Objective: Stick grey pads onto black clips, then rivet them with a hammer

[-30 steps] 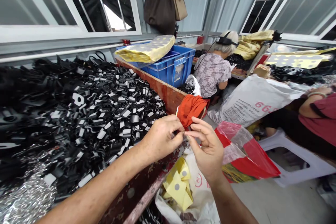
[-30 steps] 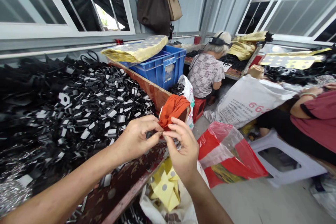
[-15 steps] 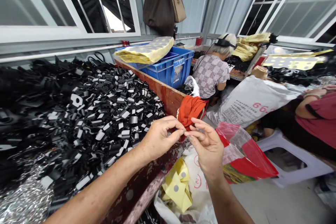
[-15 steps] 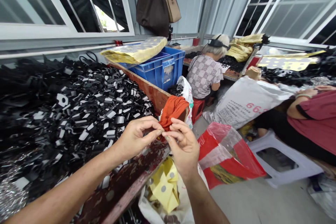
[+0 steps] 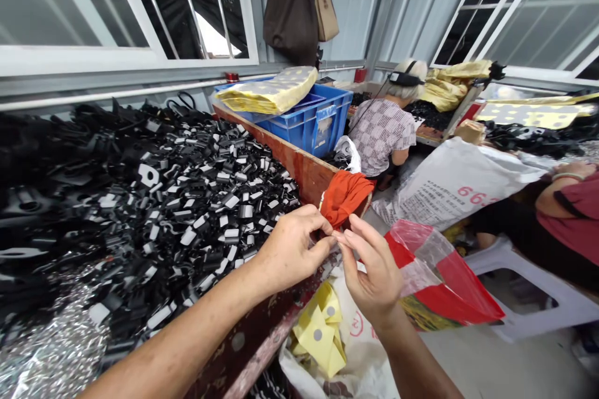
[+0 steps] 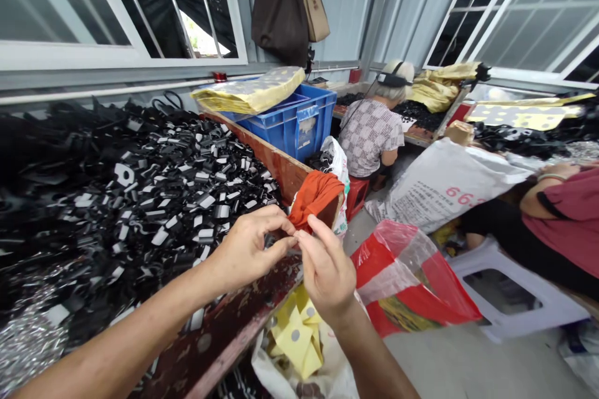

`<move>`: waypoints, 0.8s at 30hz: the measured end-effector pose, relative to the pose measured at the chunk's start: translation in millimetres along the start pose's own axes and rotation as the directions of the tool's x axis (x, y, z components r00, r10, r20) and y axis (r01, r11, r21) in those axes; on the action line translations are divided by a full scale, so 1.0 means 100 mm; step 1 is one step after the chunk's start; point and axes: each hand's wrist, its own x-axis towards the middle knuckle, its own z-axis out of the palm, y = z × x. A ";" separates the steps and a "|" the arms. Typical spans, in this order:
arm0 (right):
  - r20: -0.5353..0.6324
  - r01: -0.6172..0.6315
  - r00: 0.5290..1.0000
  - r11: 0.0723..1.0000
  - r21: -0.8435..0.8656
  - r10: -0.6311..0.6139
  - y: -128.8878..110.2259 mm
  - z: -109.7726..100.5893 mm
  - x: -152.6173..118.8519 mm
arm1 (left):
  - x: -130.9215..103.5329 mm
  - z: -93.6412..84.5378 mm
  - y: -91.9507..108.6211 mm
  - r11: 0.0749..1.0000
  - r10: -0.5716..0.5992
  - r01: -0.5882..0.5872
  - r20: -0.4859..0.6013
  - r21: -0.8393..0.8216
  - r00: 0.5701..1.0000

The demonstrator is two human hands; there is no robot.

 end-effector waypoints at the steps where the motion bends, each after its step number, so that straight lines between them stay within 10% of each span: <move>1: 0.009 0.027 1.000 0.999 -0.029 -0.027 0.01 0.01 -0.02 | 0.00 0.00 -0.01 1.000 0.008 -0.008 -0.001 0.007 1.000; 17: 0.003 -0.026 1.000 0.993 -0.118 0.026 -0.05 0.14 -0.04 | 0.01 0.14 -0.10 0.989 0.012 0.008 -0.134 0.145 0.991; 24: 0.047 -0.466 0.871 0.793 0.393 0.489 -0.05 0.14 0.01 | -0.02 0.12 -0.08 1.000 -0.013 0.014 -0.122 0.004 0.992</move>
